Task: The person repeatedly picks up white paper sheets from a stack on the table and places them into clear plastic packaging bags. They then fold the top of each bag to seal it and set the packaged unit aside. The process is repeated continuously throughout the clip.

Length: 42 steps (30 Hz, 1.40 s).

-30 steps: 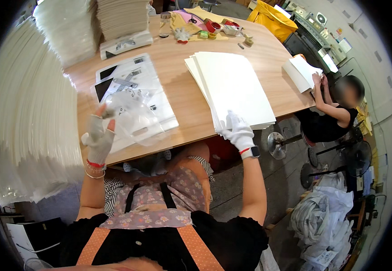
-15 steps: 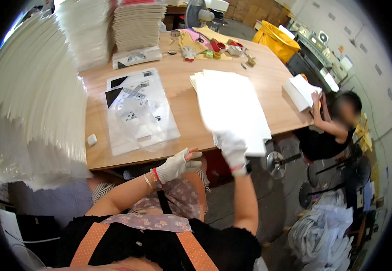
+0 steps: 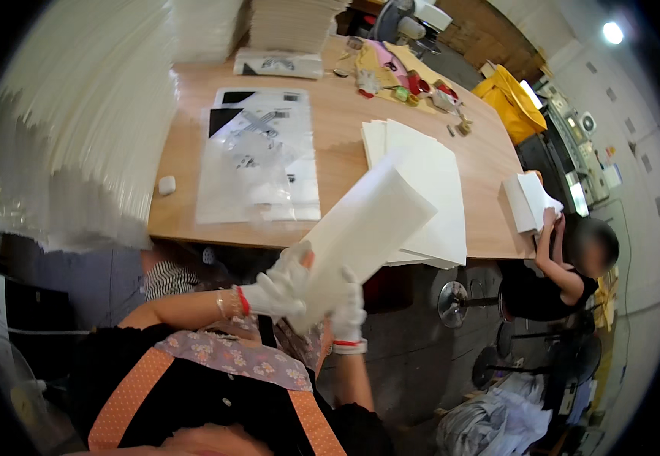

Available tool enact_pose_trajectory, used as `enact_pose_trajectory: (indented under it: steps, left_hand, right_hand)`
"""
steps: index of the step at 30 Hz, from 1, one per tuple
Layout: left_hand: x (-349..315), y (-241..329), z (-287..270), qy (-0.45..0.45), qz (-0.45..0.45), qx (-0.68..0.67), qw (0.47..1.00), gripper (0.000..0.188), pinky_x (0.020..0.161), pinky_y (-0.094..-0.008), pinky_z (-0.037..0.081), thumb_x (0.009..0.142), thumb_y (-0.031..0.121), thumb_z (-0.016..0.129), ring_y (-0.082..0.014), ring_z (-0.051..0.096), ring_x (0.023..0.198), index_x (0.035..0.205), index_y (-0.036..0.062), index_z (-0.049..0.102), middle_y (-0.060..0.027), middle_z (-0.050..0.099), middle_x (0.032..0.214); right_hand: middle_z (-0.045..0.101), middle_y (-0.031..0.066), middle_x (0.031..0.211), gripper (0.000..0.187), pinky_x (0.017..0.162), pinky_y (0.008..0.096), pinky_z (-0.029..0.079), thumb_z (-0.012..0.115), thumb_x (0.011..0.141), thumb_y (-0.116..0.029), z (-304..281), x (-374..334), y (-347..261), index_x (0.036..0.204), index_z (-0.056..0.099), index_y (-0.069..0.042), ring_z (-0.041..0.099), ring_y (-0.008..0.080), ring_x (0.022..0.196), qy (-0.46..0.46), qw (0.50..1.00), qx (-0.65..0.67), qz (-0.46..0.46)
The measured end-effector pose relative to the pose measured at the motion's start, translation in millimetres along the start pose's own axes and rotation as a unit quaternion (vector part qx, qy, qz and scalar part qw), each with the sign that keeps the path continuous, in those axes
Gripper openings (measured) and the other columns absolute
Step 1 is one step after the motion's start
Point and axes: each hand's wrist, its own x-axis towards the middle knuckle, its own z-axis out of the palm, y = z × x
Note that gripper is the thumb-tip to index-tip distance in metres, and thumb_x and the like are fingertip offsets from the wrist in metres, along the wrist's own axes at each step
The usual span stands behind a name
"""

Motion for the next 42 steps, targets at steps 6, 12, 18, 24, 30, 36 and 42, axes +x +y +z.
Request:
enact_pose_trajectory:
  steps: [6, 12, 18, 24, 30, 36, 42]
  left_hand:
    - [4.9, -27.4, -24.3, -0.086, 0.114, 0.078, 0.987, 0.059, 0.099, -0.0444, 0.038, 0.071, 0.01, 0.061, -0.0371, 0.049, 0.114, 0.126, -0.0034, 0.045, -0.026, 0.049, 0.123]
    - [44.0, -43.4, -169.2, 0.365, 0.025, 0.205, 0.908, 0.05, 0.078, -0.0333, 0.047, 0.08, 0.019, 0.066, -0.0199, 0.058, 0.094, 0.122, -0.0028, 0.05, -0.0115, 0.062, 0.108]
    - [85.4, -89.8, -203.5, 0.132, -0.003, -0.344, 0.93, 0.038, 0.068, -0.0243, 0.047, 0.086, 0.021, 0.062, -0.0088, 0.056, 0.084, 0.117, 0.0004, 0.054, -0.0058, 0.062, 0.112]
    - [75.8, -9.2, -82.7, 0.135, 0.114, 0.169, 0.97, 0.019, 0.083, -0.0383, 0.048, 0.083, 0.017, 0.056, -0.0245, 0.06, 0.096, 0.097, 0.0047, 0.06, -0.0083, 0.063, 0.103]
    - [70.4, -65.7, -44.1, 0.097, -0.083, 0.102, 0.987, 0.021, 0.076, -0.0415, 0.05, 0.082, 0.018, 0.06, -0.0326, 0.06, 0.086, 0.095, 0.0027, 0.06, -0.0124, 0.061, 0.085]
    - [48.2, -149.6, -45.9, 0.289, 0.228, 0.358, 0.858, 0.021, 0.065, -0.0351, 0.051, 0.085, 0.02, 0.062, -0.0245, 0.059, 0.074, 0.098, 0.005, 0.058, -0.0114, 0.059, 0.083]
    - [-23.4, -221.7, -79.0, 0.386, -0.166, 0.05, 0.906, 0.038, 0.075, -0.0297, 0.048, 0.084, 0.003, 0.052, -0.0181, 0.056, 0.085, 0.122, 0.002, 0.048, -0.0106, 0.054, 0.107]
  right_hand:
    - [0.06, 0.0078, 0.108, 0.028, 0.082, 0.0283, 0.048, 0.052, 0.091, -0.008, 41.0, 32.6, 30.2, 0.117, 0.052, 0.003, 0.057, 0.0159, 0.095, 0.083, 0.994, -0.035, -0.059]
    - [0.064, 0.0061, 0.098, 0.024, 0.072, 0.0275, 0.05, 0.058, 0.09, -0.01, 23.4, 18.4, -20.1, 0.11, 0.056, 0.002, 0.06, 0.0128, 0.082, 0.056, 0.971, -0.202, -0.117]
    - [0.066, 0.0122, 0.096, 0.025, 0.069, 0.0323, 0.053, 0.063, 0.081, -0.004, 19.5, 31.6, -40.7, 0.106, 0.063, -0.006, 0.067, 0.0248, 0.077, -0.029, 0.793, -0.551, -0.259]
    - [0.064, 0.0165, 0.099, 0.035, 0.069, 0.043, 0.052, 0.062, 0.082, -0.029, 36.7, 94.6, -13.5, 0.11, 0.057, -0.01, 0.065, 0.0345, 0.082, -0.159, 0.77, -0.617, -0.026]
    - [0.052, 0.0188, 0.123, 0.056, 0.083, 0.0434, 0.048, 0.067, 0.079, -0.031, 61.1, 144.6, -20.1, 0.125, 0.046, -0.008, 0.059, 0.0368, 0.102, 0.048, 0.764, -0.644, 0.02]
    - [0.059, 0.0206, 0.114, 0.055, 0.08, 0.0466, 0.049, 0.061, 0.084, -0.033, 31.5, 194.6, 59.1, 0.13, 0.042, -0.01, 0.06, 0.0405, 0.097, 0.036, 0.766, -0.633, 0.111]
    - [0.064, 0.0234, 0.098, 0.056, 0.07, 0.049, 0.049, 0.048, 0.091, -0.035, 18.8, 165.7, 70.2, 0.14, 0.027, -0.016, 0.063, 0.0413, 0.085, -0.011, 0.776, -0.631, 0.011]
